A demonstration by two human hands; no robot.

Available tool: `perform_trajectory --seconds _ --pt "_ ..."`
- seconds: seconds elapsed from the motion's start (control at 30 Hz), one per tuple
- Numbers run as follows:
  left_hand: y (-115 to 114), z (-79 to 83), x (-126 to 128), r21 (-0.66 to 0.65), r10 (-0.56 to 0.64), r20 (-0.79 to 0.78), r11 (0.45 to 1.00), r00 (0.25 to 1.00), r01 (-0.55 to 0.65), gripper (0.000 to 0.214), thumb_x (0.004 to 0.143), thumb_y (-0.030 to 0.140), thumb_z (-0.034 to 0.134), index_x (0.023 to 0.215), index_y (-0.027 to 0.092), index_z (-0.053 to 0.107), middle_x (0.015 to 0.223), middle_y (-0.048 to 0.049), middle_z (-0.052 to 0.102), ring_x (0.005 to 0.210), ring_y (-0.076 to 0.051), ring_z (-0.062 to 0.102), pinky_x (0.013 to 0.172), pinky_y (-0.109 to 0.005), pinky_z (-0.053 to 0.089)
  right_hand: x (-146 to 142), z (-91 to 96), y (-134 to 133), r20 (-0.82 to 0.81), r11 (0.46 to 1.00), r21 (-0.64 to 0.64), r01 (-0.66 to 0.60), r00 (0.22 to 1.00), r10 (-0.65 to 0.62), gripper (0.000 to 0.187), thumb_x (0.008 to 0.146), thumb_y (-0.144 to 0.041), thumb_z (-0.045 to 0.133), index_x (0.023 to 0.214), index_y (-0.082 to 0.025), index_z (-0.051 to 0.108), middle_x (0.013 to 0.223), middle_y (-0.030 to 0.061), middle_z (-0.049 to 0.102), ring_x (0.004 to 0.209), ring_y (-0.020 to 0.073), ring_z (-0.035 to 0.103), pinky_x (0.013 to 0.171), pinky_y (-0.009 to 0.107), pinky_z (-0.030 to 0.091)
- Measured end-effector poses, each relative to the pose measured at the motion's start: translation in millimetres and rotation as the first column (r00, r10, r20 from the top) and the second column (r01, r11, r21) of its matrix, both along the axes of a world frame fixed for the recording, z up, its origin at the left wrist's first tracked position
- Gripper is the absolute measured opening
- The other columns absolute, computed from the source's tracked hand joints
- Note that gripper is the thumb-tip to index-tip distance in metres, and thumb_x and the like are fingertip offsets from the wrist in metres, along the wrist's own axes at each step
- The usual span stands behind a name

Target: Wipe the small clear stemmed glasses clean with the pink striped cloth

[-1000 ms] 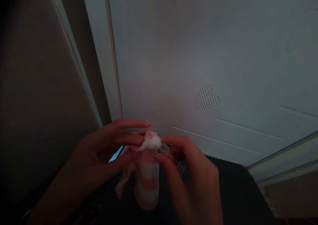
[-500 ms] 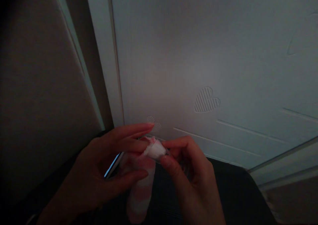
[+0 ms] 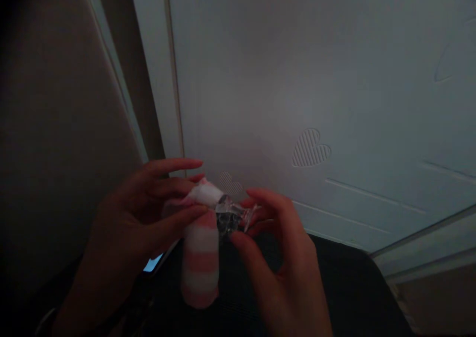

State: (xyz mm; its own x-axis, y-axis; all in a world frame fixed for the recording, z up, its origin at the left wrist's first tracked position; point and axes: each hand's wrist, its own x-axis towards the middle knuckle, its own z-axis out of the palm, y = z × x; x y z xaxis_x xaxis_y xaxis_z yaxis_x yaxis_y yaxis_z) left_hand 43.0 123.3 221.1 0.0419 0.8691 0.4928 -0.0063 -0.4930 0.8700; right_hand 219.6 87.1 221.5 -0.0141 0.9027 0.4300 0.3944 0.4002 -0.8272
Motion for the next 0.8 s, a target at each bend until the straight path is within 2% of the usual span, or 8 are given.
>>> perform_trajectory --seconds 0.1,0.2,0.33,0.43,0.53,0.6,0.7,0.8 --pt "0.1 1.7 -1.8 -0.042 -0.072 0.063 0.996 0.995 0.074 0.046 0.072 0.013 0.071 0.111 0.031 0.057 0.080 0.0048 0.071 0.080 -0.015 0.068 0.069 -0.020 0.052 3.3 3.6 -3.2 0.029 0.999 0.037 0.021 0.999 -0.022 0.029 0.082 -0.021 0.058 0.108 -0.033 0.056 0.098 -0.0023 0.062 0.088 0.0147 0.063 0.076 0.025 0.050" --pt "0.3 1.0 -2.1 -0.035 -0.143 0.084 0.989 0.986 0.147 0.047 0.073 0.013 0.069 0.115 0.030 0.056 0.084 0.0032 0.071 0.086 -0.017 0.067 0.075 -0.023 0.052 1.4 5.0 -6.4 0.036 0.993 0.045 0.112 0.993 -0.114 0.027 0.082 -0.023 0.058 0.108 -0.033 0.059 0.098 -0.0019 0.065 0.089 0.0166 0.065 0.077 0.027 0.050" --pt "-1.3 -2.5 -1.6 -0.036 -0.109 0.174 0.992 0.979 0.117 0.044 0.074 0.019 0.068 0.115 0.029 0.057 0.083 0.0015 0.071 0.096 -0.021 0.064 0.080 -0.026 0.052 -7.6 4.0 -7.5 0.036 0.978 0.065 0.199 0.979 -0.202 0.027 0.083 -0.027 0.057 0.109 -0.032 0.061 0.100 -0.0012 0.068 0.090 0.0186 0.066 0.078 0.031 0.051" --pt "-4.9 -4.1 -4.1 -0.055 -0.089 0.245 0.993 0.965 0.106 0.047 0.074 0.024 0.068 0.119 0.028 0.054 0.082 -0.0002 0.073 0.102 -0.026 0.062 0.078 -0.028 0.053 -13.4 4.3 -6.6 0.099 0.978 0.078 0.196 0.974 -0.203 0.026 0.084 -0.028 0.055 0.110 -0.031 0.061 0.100 -0.0019 0.069 0.090 0.0172 0.066 0.078 0.028 0.051" --pt "-10.0 -4.0 -10.6 -0.048 -0.109 0.198 0.991 0.974 0.121 0.049 0.075 0.023 0.067 0.122 0.031 0.052 0.085 -0.0007 0.075 0.111 -0.027 0.057 0.075 -0.026 0.054 -14.2 4.4 -5.3 0.142 0.972 0.122 0.201 0.966 -0.217 0.026 0.089 -0.029 0.048 0.112 -0.032 0.060 0.097 -0.0043 0.070 0.090 0.0132 0.065 0.075 0.022 0.049" --pt "-14.2 -3.9 -15.8 -0.055 -0.162 0.135 0.984 0.977 0.171 0.053 0.076 0.022 0.067 0.124 0.035 0.049 0.092 0.0006 0.074 0.112 -0.028 0.057 0.075 -0.026 0.054 -12.7 3.9 -4.3 0.125 0.974 0.122 0.191 0.970 -0.206 0.026 0.091 -0.029 0.044 0.112 -0.033 0.059 0.088 -0.0055 0.070 0.085 0.0107 0.065 0.072 0.019 0.048" --pt "-19.3 -5.4 -22.2 -0.054 -0.238 0.107 0.968 0.965 0.244 0.061 0.075 0.032 0.069 0.130 0.036 0.043 0.113 0.0011 0.068 0.115 -0.030 0.054 0.081 -0.030 0.053 -11.1 3.3 -2.6 0.056 0.989 0.084 0.124 0.990 -0.129 0.022 0.092 -0.029 0.043 0.108 -0.032 0.059 0.075 -0.0060 0.068 0.078 0.0090 0.064 0.068 0.017 0.047" --pt "-19.7 -8.1 -25.4 -0.042 -0.241 0.126 0.968 0.962 0.248 0.061 0.075 0.035 0.067 0.131 0.034 0.042 0.118 0.0002 0.065 0.121 -0.030 0.049 0.090 -0.031 0.049 -12.3 3.6 -0.9 -0.038 0.995 0.069 0.067 0.997 -0.064 0.018 0.092 -0.029 0.045 0.103 -0.030 0.059 0.070 -0.0067 0.067 0.070 0.0070 0.062 0.062 0.014 0.046"
